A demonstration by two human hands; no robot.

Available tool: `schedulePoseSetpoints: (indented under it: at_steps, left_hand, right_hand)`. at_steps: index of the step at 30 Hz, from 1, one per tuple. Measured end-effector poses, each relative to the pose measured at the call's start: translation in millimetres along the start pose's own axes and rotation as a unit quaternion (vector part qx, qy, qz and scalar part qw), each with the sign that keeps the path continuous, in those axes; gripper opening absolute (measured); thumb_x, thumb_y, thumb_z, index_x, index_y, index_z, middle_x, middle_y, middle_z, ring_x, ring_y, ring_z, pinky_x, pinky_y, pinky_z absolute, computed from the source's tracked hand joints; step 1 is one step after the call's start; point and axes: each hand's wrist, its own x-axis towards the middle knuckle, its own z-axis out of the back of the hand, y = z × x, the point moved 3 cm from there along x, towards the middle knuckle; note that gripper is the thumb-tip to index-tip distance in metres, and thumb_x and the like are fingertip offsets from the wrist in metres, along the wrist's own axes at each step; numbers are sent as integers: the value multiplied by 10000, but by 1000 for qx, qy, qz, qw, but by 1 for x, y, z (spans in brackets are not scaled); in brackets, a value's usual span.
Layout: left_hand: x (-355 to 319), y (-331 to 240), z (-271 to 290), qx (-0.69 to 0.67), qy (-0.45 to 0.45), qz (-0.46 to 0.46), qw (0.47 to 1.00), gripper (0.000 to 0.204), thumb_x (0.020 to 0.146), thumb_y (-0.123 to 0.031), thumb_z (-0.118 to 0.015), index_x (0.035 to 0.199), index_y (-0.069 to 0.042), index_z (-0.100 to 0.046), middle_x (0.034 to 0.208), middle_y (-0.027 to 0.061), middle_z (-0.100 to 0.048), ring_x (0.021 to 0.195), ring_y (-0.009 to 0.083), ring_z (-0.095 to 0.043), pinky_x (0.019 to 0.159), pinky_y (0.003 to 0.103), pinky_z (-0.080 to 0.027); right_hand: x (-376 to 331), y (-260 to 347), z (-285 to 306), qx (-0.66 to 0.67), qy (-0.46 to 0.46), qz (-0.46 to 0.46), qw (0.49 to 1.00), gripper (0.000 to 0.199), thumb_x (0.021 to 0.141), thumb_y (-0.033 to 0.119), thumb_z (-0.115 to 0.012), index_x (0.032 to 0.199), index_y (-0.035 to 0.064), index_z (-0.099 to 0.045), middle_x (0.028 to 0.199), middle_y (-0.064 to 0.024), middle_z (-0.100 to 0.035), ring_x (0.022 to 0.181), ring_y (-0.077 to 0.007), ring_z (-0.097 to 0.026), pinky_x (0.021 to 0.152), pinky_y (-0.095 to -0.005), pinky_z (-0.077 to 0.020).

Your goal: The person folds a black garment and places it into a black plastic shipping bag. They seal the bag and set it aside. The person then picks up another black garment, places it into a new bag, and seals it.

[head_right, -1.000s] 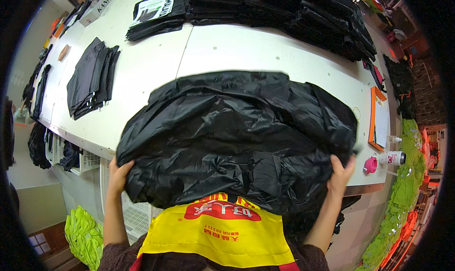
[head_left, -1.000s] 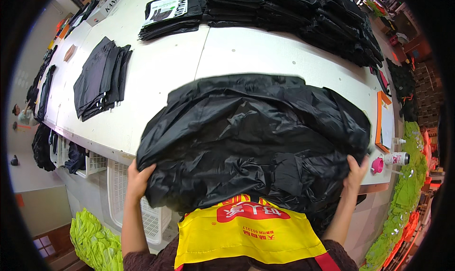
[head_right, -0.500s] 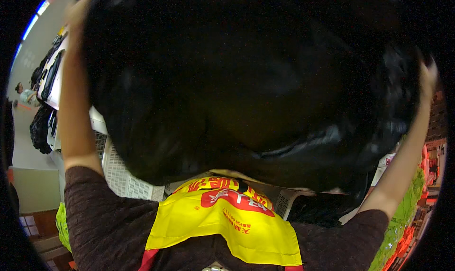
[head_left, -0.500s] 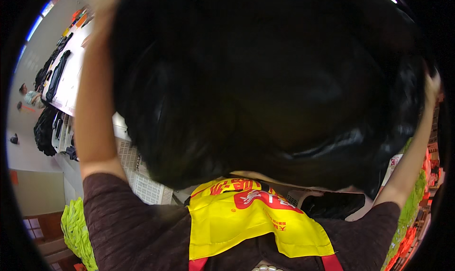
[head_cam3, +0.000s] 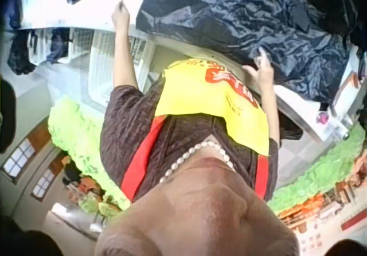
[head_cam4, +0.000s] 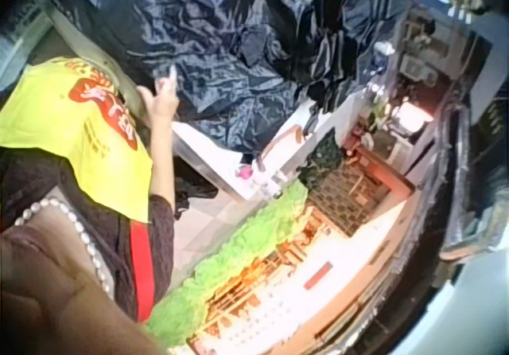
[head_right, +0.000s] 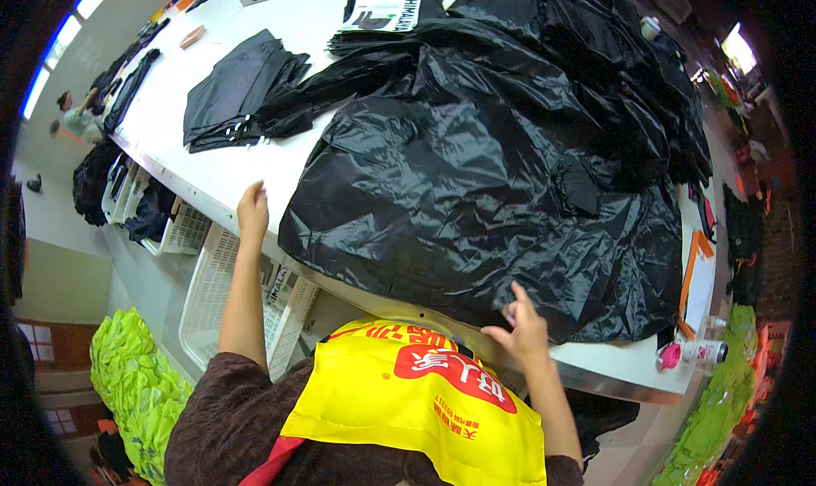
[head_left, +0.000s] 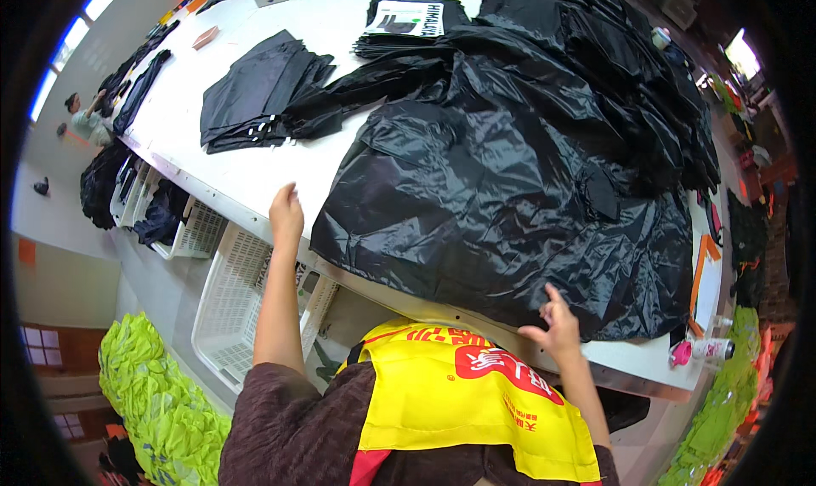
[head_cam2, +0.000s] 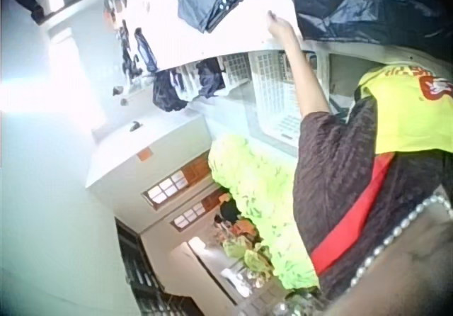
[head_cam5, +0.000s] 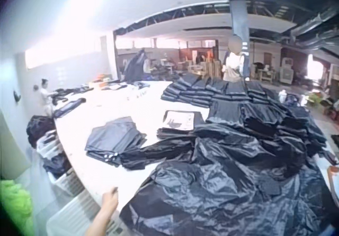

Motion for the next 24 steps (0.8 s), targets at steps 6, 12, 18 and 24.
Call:
schedulePoseSetpoints:
  at_steps: [6,12,18,24]
  left_hand:
    - [-87,-10,-1,-149,275,71,947,402,688,83,-496,1076,17,-576,827,124,-631,754,212,-629,702,306,-490]
    - [-114,-5,-32,-355,61,258,897,234,790,15,-480,1007,10,-568,818,40,-599,650,126,-562,612,237,-464]
    - [-119,-95,-113,-641,110,469,598,397,953,-342,-393,1237,-81,-489,1176,58,-577,1045,200,-558,906,330,-464]
    - [-50,-132,-127,-710,95,328,616,372,958,-320,-389,1177,-52,-525,1154,74,-576,1038,198,-548,951,328,-417]
  right_hand:
    - [6,-50,-40,-69,-103,59,991,204,692,41,-644,817,43,-484,970,-163,-638,720,-341,-627,583,-375,-504]
    - [38,-46,5,183,-180,-112,960,164,705,-49,-514,838,27,-456,774,-6,-441,674,-71,-414,587,-203,-364]
    - [64,-52,96,304,-391,-116,861,142,806,39,-521,840,156,-447,676,83,-387,454,-5,-305,394,-153,-240]
    - [59,-70,149,305,-403,-30,862,175,769,-52,-524,824,74,-415,848,24,-394,778,-83,-401,773,-193,-321]
